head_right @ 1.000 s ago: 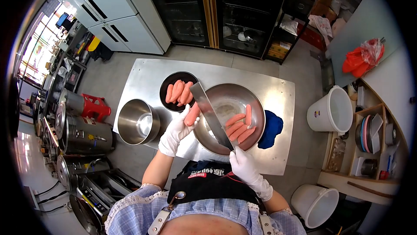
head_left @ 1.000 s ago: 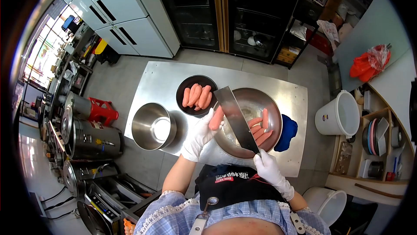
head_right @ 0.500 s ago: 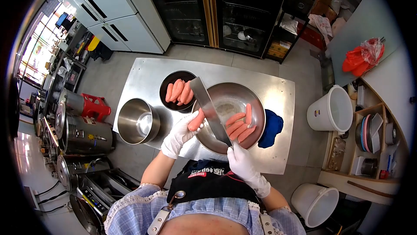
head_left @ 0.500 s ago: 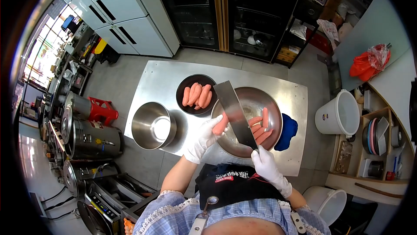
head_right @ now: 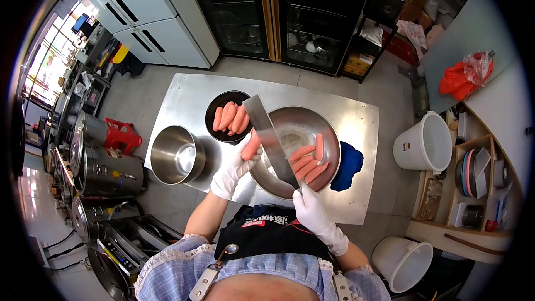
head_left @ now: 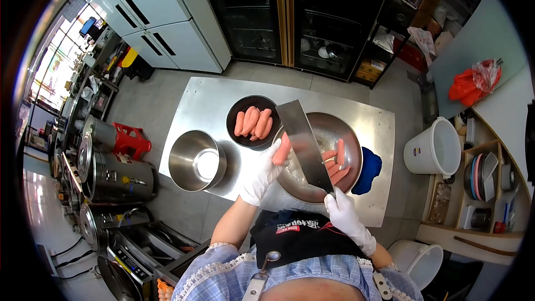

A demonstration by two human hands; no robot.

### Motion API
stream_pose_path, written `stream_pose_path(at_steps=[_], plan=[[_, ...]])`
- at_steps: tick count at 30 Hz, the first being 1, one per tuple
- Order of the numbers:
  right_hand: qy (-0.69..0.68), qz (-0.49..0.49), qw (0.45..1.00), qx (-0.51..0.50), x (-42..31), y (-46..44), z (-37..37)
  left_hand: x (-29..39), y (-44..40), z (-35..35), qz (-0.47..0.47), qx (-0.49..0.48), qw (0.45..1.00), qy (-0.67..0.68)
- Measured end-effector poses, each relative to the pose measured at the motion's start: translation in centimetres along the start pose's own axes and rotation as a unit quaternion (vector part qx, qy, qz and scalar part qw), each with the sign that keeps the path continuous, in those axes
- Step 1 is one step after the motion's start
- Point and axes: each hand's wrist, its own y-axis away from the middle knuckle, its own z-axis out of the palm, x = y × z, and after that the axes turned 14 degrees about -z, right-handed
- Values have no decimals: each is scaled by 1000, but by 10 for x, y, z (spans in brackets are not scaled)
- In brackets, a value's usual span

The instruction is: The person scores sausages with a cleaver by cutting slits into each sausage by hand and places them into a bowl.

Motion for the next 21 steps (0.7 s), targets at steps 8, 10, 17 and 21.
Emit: stream_pose_path(at_steps=[8, 10, 17, 21], plan=[[56, -58, 997, -13, 17, 11, 5, 1, -2, -3, -24, -19, 999, 34], [58, -60, 996, -14, 18, 10, 6, 0, -2, -5, -23, -43, 998, 35], [40, -51, 998, 7, 7, 0, 8, -7, 21, 29, -9, 25, 998, -54], [24, -26, 999, -9, 7, -3, 8, -12, 26, 41, -42, -95, 994, 23]])
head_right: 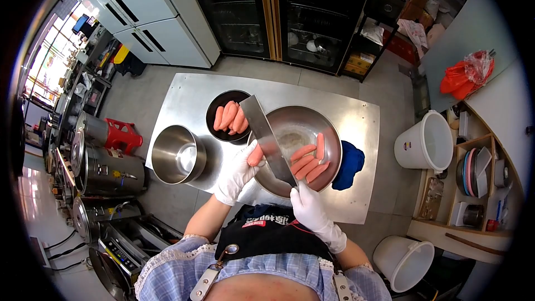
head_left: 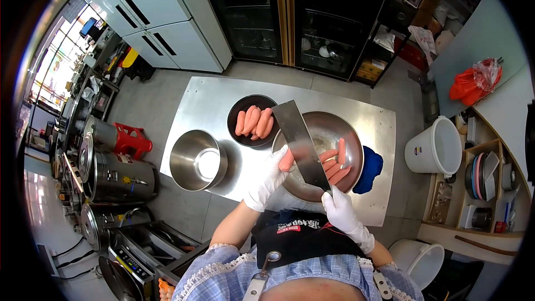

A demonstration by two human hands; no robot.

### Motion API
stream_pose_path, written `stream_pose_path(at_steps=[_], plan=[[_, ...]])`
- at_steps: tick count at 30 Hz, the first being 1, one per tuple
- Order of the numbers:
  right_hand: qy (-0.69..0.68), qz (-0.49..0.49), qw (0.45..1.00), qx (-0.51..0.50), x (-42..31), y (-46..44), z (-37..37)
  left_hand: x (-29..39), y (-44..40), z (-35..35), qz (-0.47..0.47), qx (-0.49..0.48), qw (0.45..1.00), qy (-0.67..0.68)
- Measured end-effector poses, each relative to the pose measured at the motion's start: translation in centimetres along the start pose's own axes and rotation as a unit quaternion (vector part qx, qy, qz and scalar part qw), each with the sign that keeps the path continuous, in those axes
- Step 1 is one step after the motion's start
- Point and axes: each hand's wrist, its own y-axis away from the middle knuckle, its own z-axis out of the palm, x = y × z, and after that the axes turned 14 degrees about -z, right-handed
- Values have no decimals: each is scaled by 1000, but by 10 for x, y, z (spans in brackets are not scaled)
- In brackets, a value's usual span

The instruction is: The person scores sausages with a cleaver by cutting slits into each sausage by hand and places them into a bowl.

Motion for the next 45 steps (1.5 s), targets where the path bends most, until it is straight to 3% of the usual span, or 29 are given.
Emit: stream_pose_path(at_steps=[1, 7, 11, 14, 16, 23, 25, 28, 35, 45], plan=[[0, 0, 1000, 0, 0, 0, 0, -1, 3, 16, 17, 156, 987, -23], [-18, 20, 1000, -3, 1, 0, -1, -3, 2, 21, 21, 139, 987, -77], [-34, 26, 999, 16, -9, -1, -5, -2, -10, -26, 27, 104, 992, -59], [-31, 28, 999, 5, -6, 4, -7, 4, -17, -31, 102, 101, 979, -143], [-16, 17, 1000, -4, -5, 7, -7, 7, -24, -16, 137, 176, 972, -75], [-6, -6, 1000, -3, -6, 8, -4, 9, -28, -24, 118, 164, 977, -69], [-7, -6, 1000, -2, -4, 7, -3, 6, -24, -29, 119, 112, 980, -111], [-13, -3, 1000, -4, 0, 5, -1, -4, -28, -33, 107, 163, 975, -111], [-49, 18, 999, 12, -1, -6, -1, -19, -22, -43, 56, 120, 983, -124], [-70, 36, 997, 26, 6, -10, -1, -28, -16, -5, 47, 172, 973, -149]])
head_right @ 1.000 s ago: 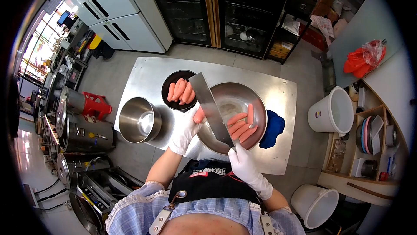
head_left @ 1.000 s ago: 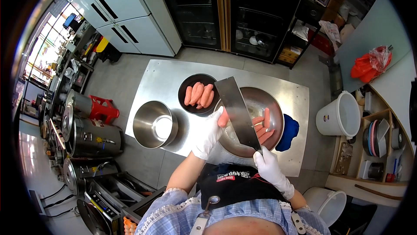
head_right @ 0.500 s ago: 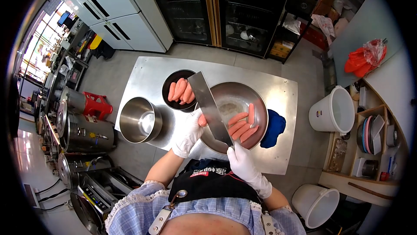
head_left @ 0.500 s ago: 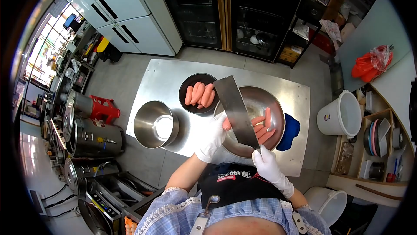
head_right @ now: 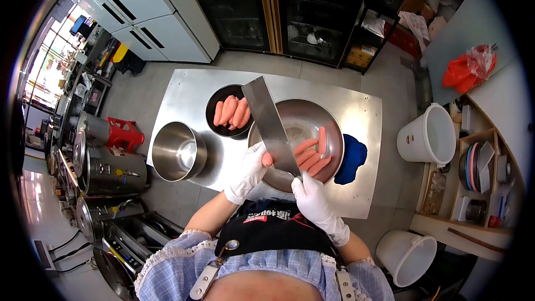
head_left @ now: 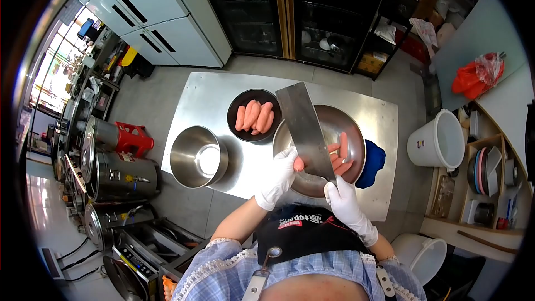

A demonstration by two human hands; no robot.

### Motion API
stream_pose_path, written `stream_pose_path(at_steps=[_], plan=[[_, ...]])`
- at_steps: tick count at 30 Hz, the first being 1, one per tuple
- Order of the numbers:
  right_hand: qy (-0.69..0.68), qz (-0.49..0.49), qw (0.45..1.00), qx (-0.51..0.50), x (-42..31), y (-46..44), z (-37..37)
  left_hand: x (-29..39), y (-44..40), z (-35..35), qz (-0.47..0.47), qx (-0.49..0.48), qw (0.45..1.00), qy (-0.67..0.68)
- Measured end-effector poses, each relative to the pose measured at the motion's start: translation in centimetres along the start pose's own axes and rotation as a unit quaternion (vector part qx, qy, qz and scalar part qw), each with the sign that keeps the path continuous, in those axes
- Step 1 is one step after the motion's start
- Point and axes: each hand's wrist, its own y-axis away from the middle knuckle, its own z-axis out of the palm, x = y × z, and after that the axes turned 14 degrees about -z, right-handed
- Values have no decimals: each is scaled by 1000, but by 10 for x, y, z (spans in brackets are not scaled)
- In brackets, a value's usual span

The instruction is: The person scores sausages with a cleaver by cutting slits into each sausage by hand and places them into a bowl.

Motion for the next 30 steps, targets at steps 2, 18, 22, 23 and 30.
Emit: stream_pose_path(at_steps=[2, 18, 22, 23, 30], plan=[[-7, 6, 1000, 1, -2, -1, -1, -1, 0, 1, -2, 4, 1000, 6], [-43, 14, 997, 55, -11, 3, -22, 97, -80, -130, 327, 342, 792, -385], [-34, 16, 999, 33, -7, 5, -23, 138, -83, -113, 345, 313, 652, -598], [-33, 17, 999, 34, -7, 6, -23, 147, -84, -108, 343, 300, 620, -639], [-35, 64, 993, 88, -12, 13, -27, 166, -130, -124, 372, 255, 593, -667]])
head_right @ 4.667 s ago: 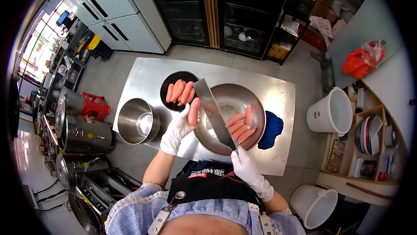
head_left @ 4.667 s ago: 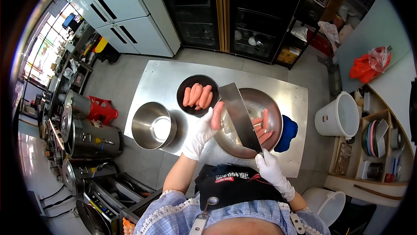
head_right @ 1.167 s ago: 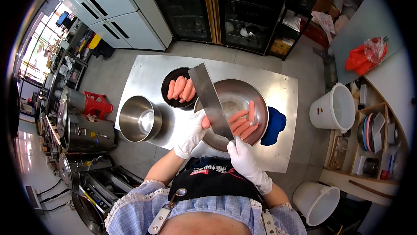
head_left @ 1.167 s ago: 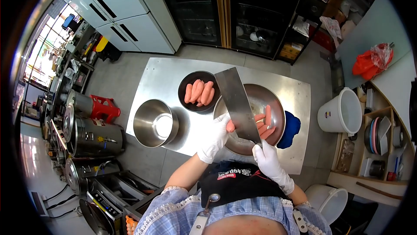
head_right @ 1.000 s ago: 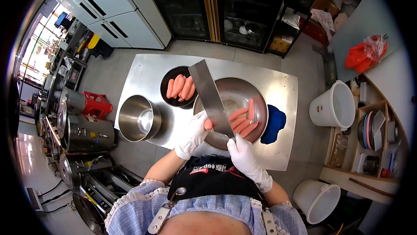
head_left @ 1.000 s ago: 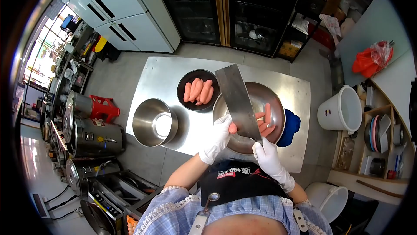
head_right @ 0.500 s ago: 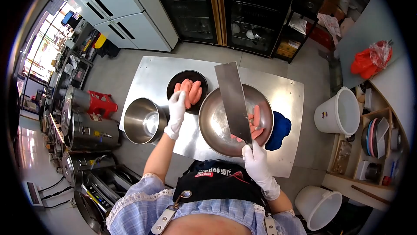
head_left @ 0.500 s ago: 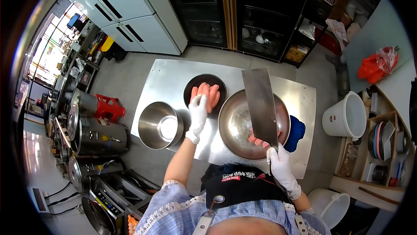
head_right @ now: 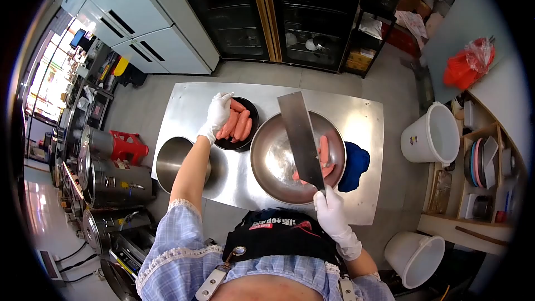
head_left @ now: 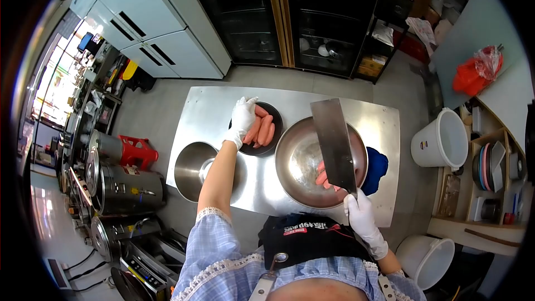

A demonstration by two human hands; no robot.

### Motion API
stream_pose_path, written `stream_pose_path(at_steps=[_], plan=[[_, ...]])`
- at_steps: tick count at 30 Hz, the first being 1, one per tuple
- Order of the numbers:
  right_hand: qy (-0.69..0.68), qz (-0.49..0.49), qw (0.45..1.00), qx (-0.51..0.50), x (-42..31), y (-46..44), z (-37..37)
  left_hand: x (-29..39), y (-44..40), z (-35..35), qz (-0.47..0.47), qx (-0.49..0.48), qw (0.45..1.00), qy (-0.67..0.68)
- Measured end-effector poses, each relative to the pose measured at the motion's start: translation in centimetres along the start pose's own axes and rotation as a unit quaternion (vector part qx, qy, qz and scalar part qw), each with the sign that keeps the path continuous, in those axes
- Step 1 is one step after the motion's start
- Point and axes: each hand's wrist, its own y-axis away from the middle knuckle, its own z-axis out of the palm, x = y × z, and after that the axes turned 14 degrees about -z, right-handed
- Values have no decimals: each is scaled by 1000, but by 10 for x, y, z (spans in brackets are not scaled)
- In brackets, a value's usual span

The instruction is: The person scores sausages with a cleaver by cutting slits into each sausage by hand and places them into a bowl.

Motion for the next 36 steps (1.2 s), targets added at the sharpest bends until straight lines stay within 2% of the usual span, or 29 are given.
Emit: stream_pose_path(at_steps=[3, 5, 9, 11, 13, 15, 16, 17, 19, 21, 23, 24, 25, 27, 28, 30, 36], plan=[[42, 2, 998, 42, 3, 4, -15, 49, 16, 3, 8, 25, 1000, 8], [56, 27, 995, 73, 4, 3, -28, 88, 43, 16, 7, -1, 997, 79], [43, 30, 989, 138, 6, 4, -44, 118, 106, 76, 66, -229, 970, 40], [30, 26, 988, 151, 7, 7, -48, 135, 137, 98, 40, -283, 958, -10], [22, 32, 985, 171, 9, 12, -47, 146, 144, 114, 62, -289, 954, -46], [22, 23, 987, 160, 13, 18, -48, 153, 145, 129, 28, -243, 969, -13], [19, 31, 987, 158, 16, 21, -47, 154, 142, 135, 12, -301, 953, -19], [19, 30, 986, 161, 16, 23, -46, 156, 143, 140, 16, -302, 953, -18], [8, 30, 989, 144, 17, 26, -44, 163, 141, 145, 3, -371, 927, -60], [9, 30, 990, 140, 25, 30, -42, 161, 142, 147, 16, -370, 926, -68], [19, 21, 991, 134, 29, 33, -40, 153, 138, 136, -39, -391, 918, 46], [22, 24, 991, 127, 28, 35, -40, 157, 133, 120, -175, -467, 850, 173], [25, 21, 992, 123, 28, 36, -41, 165, 132, 95, -256, -473, 795, 279], [18, 23, 995, 99, 31, 37, -38, 153, 132, 84, -343, -439, 693, 457], [26, 31, 996, 82, 34, 37, -37, 147, 131, 76, -344, -432, 695, 461], [32, 24, 997, 64, 27, 32, -32, 136, 131, 57, -323, -441, 609, 575], [49, -24, 999, 4, 5, 21, -18, 138, 146, 17, -342, -384, 585, 627]])
